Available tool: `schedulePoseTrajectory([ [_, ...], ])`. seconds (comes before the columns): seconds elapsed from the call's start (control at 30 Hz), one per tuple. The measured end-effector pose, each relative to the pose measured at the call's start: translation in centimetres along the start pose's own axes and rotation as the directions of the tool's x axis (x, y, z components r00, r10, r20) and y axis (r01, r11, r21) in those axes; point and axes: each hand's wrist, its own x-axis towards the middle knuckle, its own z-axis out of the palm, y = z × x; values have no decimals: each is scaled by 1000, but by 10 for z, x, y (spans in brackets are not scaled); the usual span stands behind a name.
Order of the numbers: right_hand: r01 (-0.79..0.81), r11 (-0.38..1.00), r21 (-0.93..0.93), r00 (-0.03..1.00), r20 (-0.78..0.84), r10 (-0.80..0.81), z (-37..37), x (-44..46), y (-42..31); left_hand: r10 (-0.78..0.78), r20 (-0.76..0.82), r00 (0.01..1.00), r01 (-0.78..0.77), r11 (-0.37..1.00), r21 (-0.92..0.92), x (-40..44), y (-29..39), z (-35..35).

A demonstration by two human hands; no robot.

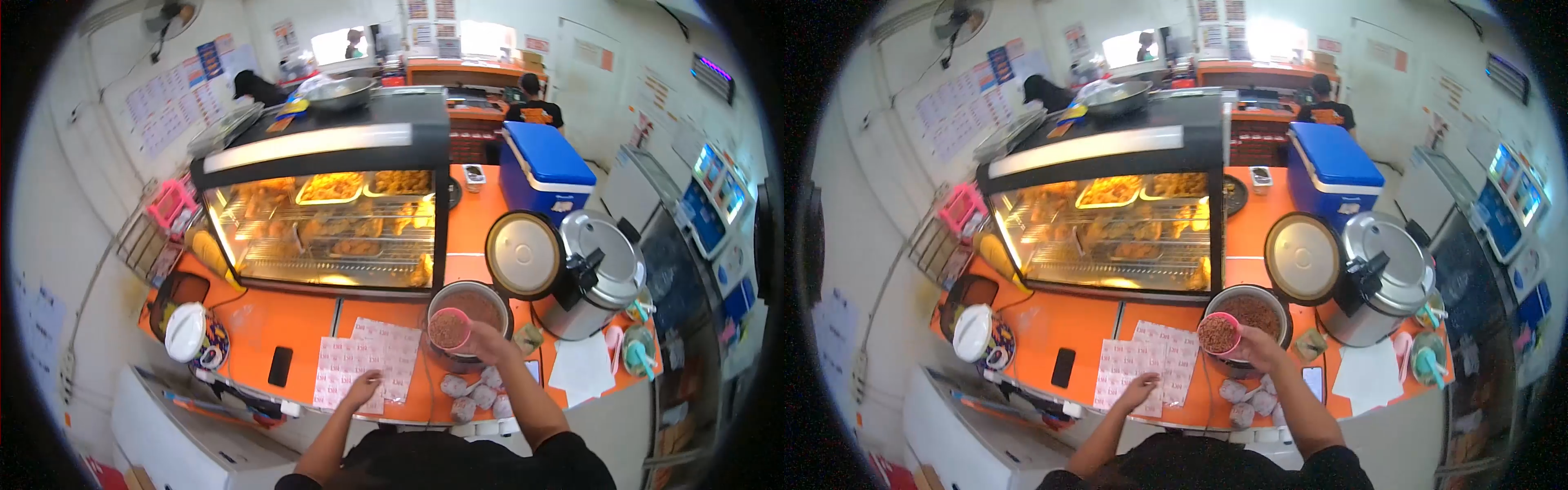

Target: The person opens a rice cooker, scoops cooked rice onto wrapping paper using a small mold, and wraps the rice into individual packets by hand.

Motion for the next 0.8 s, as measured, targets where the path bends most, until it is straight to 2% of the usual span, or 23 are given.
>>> schedulePoseTrajectory([
  [0.07,-42,988,150,998,55,34,20,9,28,-6,-164,986,35,983,178,-3,-43,-29],
  [0.13,-95,954,285,994,86,74,34,19,60,137,-224,965,-35,913,407,-8,-63,-56],
  [0.17,-98,960,264,991,113,71,48,23,73,248,-215,944,-101,843,528,-10,-67,-68],
  [0.2,-141,925,353,986,130,100,62,31,86,345,-185,920,-154,754,638,-13,-74,-80],
  [0.23,-182,877,445,981,140,132,77,41,99,283,-157,946,-86,688,721,-8,-88,-92],
  [0.27,-214,815,538,977,141,163,88,47,116,285,-108,952,-93,609,788,-6,-90,-103],
  [0.3,-193,832,520,981,132,145,74,63,149,258,-79,963,-76,538,839,-10,-76,-112],
  [0.33,-186,808,560,981,54,188,74,73,171,206,-61,977,-64,553,831,-7,-76,-121],
  [0.37,-187,825,533,982,77,173,73,84,190,159,-18,987,-65,503,862,-7,-71,-129],
  [0.4,-115,871,478,980,-88,177,84,94,204,118,31,993,-80,444,893,-8,-64,-137],
  [0.43,-17,929,370,971,-215,103,89,109,221,134,49,990,-103,432,896,-6,-65,-143],
  [0.47,69,968,241,944,-328,14,93,122,239,156,68,985,-128,417,900,-5,-68,-146],
  [0.5,108,992,-71,889,-440,-128,102,127,259,143,76,987,-132,446,885,-12,-70,-146],
  [0.53,100,915,-390,826,-480,-295,110,141,271,146,72,987,-134,473,871,-10,-64,-150],
  [0.57,52,738,-673,767,-446,-460,116,157,281,156,58,986,-130,502,855,-3,-59,-154],
  [0.6,46,455,-889,740,-276,-614,119,171,297,161,65,985,-139,511,848,-1,-55,-158],
  [0.63,-54,168,-984,765,-149,-627,124,186,311,164,68,984,-145,522,840,0,-53,-161],
  [0.67,-132,-136,-982,805,-26,-592,127,196,325,164,70,984,-148,533,833,-2,-54,-161],
  [0.7,-100,-271,-957,898,30,-439,105,208,358,179,62,982,-150,536,831,-3,-58,-158],
  [0.8,-173,-306,-936,881,-8,-473,112,214,385,203,69,977,-167,516,840,9,-62,-168],
])
